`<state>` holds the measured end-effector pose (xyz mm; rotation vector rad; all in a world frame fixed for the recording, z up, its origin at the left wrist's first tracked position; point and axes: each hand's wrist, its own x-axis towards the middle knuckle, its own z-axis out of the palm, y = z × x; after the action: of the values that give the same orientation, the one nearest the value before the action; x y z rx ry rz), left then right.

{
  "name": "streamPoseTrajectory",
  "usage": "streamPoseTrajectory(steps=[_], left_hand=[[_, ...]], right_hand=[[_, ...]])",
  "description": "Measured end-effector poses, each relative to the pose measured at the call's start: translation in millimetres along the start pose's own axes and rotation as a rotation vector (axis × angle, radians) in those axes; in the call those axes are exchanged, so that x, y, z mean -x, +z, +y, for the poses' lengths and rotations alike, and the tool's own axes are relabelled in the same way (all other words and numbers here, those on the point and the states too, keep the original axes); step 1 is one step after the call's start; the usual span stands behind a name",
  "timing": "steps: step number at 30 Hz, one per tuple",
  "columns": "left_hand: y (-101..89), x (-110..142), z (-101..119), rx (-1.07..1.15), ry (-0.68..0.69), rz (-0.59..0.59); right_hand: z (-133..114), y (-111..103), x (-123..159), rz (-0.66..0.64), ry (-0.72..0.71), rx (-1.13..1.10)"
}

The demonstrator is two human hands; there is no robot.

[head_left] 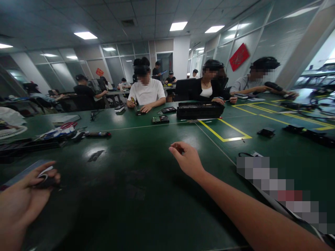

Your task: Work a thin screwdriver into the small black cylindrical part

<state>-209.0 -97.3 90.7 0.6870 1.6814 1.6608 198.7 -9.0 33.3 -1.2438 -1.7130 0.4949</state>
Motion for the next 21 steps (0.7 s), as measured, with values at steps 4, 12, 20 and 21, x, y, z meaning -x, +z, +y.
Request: streamPoseTrajectory(steps=[4,12,20,21], left_hand=[[55.3,15,0,0.242,-0.004,-0.183],[171.9,27,-27,0.021,0.109,-0.507],[228.6,32,-79,-0.141,0.359,-0.78],[229.5,32,-84,-0.198,0.401,-0.783]], right_hand=[[1,2,0,-0.02,0.002,-0.011],[2,0,0,-0.046,-0.007,-0.032],[-3,-6,-1,-0.069,0.011,-0.04],[-3,-6,-1,-0.05,0.011,-0.055]])
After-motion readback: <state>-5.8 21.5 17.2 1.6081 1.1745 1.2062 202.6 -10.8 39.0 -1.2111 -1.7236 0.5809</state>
